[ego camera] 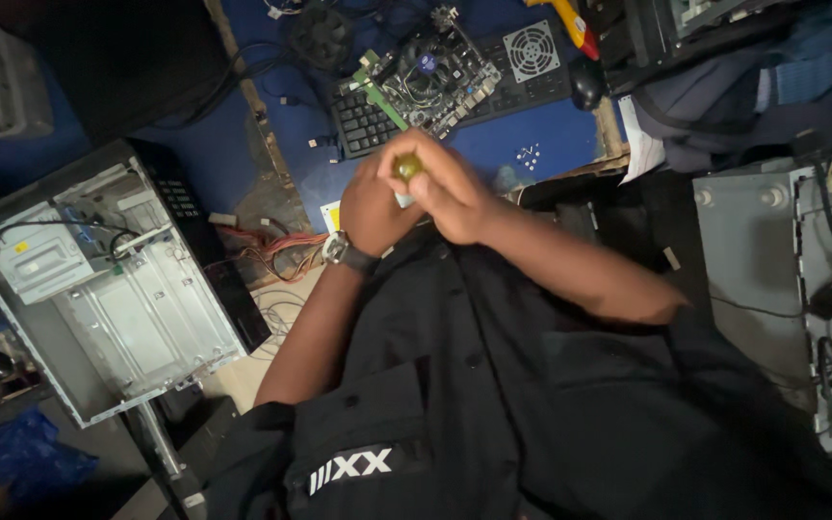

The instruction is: The person uses a yellow screwdriver to remove screws from a desktop computer case and then detaches the power supply unit. The removed power supply is placed on the workbench next to a motherboard and keyboard.

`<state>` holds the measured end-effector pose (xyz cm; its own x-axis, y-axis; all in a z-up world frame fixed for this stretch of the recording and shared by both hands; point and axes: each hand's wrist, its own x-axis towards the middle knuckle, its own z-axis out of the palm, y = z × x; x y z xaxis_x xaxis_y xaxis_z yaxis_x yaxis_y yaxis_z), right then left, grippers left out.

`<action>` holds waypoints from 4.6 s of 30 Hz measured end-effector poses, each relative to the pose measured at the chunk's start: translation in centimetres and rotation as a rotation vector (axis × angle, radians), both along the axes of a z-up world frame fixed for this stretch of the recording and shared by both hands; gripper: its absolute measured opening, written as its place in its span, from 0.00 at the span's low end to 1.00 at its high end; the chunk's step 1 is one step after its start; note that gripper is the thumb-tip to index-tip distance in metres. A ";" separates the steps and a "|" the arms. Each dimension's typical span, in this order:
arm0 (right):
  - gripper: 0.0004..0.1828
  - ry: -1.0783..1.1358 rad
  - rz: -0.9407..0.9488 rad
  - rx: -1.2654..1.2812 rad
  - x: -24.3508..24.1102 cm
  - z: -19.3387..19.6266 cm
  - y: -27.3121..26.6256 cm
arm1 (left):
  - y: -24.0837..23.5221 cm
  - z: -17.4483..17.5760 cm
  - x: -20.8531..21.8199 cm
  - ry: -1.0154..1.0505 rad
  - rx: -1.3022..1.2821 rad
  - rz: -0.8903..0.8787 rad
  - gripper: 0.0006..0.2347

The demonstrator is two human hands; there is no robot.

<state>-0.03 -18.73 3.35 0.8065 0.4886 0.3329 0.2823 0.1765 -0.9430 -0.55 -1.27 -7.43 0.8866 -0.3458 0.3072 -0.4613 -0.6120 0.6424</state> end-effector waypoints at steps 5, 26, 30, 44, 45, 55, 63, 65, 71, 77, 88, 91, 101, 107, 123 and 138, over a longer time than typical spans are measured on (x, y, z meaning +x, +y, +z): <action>0.29 0.027 0.037 0.172 2.1 -1.1 0.9 | 0.6 -2.6 -0.4 0.130 0.391 -0.013 0.38; 0.31 0.040 -0.071 0.220 1.9 0.6 -0.4 | 1.6 -6.8 -0.3 0.109 0.275 0.017 0.27; 0.31 -0.029 -0.123 0.309 3.1 -0.2 -1.3 | 1.5 -7.1 -0.3 0.109 0.280 0.019 0.26; 0.29 0.084 -0.596 0.496 1.5 -4.8 -16.4 | -1.2 -5.6 -0.5 0.056 0.116 -0.040 0.28; 0.29 0.115 -0.625 0.543 0.8 -4.9 -17.1 | -2.2 -5.7 -0.2 0.056 0.100 -0.099 0.26; 0.31 0.066 -0.683 0.574 -4.5 -1.9 -19.6 | -15.9 -8.4 4.4 0.365 0.192 -0.391 0.19; 0.28 0.118 -0.781 0.595 -7.1 -2.1 -21.0 | -20.0 -13.2 5.0 0.261 0.394 -0.505 0.07; 0.30 0.119 -0.816 0.581 -7.8 -2.3 -21.7 | -20.3 -13.9 5.5 0.272 0.407 -0.478 0.07; 0.29 0.099 -0.885 0.534 -9.6 -2.2 -23.2 | -20.5 -14.7 7.0 0.314 0.477 -0.426 0.07; 0.28 0.097 -0.955 0.516 -10.8 -2.3 -23.2 | -20.5 -14.6 7.6 0.261 0.504 -0.422 0.06; 0.27 0.071 -0.726 0.495 -6.9 0.6 -18.2 | -11.7 -2.0 3.8 0.452 -0.217 -0.256 0.12; 0.25 0.056 -0.565 0.437 -5.1 2.2 -14.6 | -9.3 1.7 1.4 0.408 -0.364 -0.455 0.16; 0.24 -0.239 -0.022 -0.105 0.0 6.9 -0.6 | 2.9 4.1 -2.3 0.152 -0.369 -0.139 0.09; 0.21 -0.327 0.135 -0.330 1.1 9.2 6.0 | 10.2 3.1 -3.7 0.207 -0.343 0.095 0.06; 0.18 -0.272 0.178 -0.344 1.8 7.2 11.6 | 14.5 0.3 -3.9 0.234 -0.453 0.039 0.07; 0.17 -0.246 0.189 -0.386 1.7 5.9 12.2 | 14.9 -1.7 -3.3 0.278 -0.432 0.035 0.08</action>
